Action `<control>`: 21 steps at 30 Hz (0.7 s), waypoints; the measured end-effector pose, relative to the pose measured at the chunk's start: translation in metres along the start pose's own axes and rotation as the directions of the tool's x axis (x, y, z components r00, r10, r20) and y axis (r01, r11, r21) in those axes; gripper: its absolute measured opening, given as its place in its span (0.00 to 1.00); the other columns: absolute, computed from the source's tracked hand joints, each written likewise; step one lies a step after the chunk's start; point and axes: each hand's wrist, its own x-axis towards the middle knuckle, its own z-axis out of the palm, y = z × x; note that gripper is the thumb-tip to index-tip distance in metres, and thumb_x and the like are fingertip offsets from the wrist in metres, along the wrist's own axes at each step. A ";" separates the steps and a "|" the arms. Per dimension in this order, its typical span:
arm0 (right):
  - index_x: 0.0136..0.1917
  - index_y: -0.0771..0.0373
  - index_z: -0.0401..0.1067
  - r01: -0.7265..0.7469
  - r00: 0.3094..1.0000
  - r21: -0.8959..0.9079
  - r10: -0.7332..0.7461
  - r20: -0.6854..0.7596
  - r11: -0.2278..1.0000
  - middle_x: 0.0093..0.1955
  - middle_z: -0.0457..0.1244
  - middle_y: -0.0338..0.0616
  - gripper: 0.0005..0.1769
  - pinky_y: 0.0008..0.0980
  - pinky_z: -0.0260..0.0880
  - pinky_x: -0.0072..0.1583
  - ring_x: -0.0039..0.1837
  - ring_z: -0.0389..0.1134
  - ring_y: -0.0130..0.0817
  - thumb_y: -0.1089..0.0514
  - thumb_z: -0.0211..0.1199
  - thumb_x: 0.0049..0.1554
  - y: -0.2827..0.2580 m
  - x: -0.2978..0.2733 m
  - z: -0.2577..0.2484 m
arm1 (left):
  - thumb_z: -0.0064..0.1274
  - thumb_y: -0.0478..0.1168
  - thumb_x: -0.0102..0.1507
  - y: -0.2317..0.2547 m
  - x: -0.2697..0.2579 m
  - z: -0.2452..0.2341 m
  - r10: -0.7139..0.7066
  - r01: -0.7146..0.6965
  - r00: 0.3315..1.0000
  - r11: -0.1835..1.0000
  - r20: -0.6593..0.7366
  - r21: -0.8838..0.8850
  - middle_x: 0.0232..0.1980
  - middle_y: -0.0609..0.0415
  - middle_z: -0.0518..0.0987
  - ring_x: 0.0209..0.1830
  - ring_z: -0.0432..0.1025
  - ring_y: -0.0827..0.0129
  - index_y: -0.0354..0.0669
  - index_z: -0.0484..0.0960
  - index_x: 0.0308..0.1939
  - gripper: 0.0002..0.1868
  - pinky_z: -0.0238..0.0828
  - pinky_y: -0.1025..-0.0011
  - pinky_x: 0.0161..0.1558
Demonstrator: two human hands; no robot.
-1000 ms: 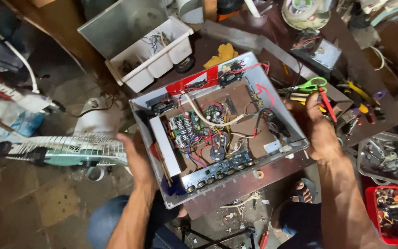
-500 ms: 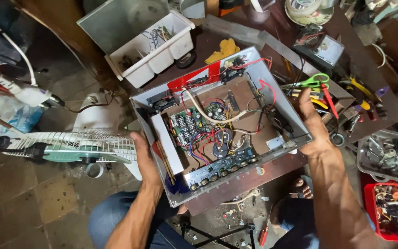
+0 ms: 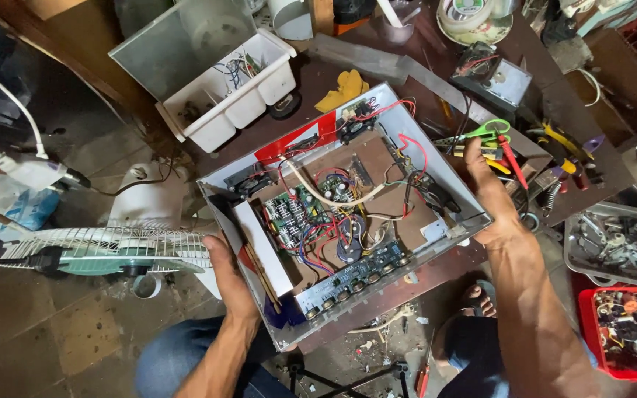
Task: The person works on an open electronic device, using pliers to strip and twist wires connected to a circuit board. They also use a lighter to heat a wire connection and handle a blue zip tie.
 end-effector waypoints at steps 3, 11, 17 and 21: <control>0.56 0.55 0.76 0.006 0.998 -0.027 -0.007 -0.061 1.000 0.49 0.69 0.42 0.40 0.35 0.74 0.49 0.48 0.72 0.35 0.20 0.53 0.53 0.001 -0.001 0.001 | 0.20 0.74 0.63 0.005 -0.002 -0.001 0.009 -0.009 1.000 0.996 -0.002 0.093 0.80 0.43 0.51 0.79 0.48 0.55 0.47 0.48 0.78 0.49 0.38 0.54 0.76; 0.47 0.58 0.77 0.302 0.950 -0.003 -0.301 -0.077 0.953 0.44 0.70 0.42 0.36 0.32 0.69 0.54 0.49 0.72 0.30 0.35 0.33 0.66 -0.009 -0.009 -0.021 | 0.39 0.71 0.71 -0.006 0.017 -0.027 0.661 -0.654 0.735 0.750 0.152 -0.101 0.71 0.57 0.70 0.74 0.63 0.66 0.51 0.69 0.69 0.35 0.52 0.61 0.80; 0.26 0.58 0.57 0.369 0.785 -0.726 -0.613 -0.091 0.580 0.24 0.50 0.37 0.23 0.36 0.56 0.45 0.29 0.48 0.29 0.58 0.51 0.63 -0.013 -0.074 -0.059 | 0.33 0.76 0.71 0.004 0.005 -0.035 0.770 -0.776 0.629 0.614 0.103 0.147 0.79 0.55 0.61 0.79 0.59 0.64 0.53 0.67 0.70 0.39 0.58 0.57 0.76; 0.50 0.66 0.78 0.246 0.890 -0.843 -0.457 0.001 0.478 0.47 0.71 0.50 0.07 0.38 0.70 0.38 0.40 0.69 0.38 0.63 0.60 0.61 0.026 -0.080 -0.084 | 0.32 0.72 0.73 -0.006 0.011 -0.041 0.810 -0.811 0.578 0.556 0.098 0.183 0.77 0.52 0.61 0.77 0.62 0.60 0.49 0.67 0.68 0.36 0.66 0.60 0.72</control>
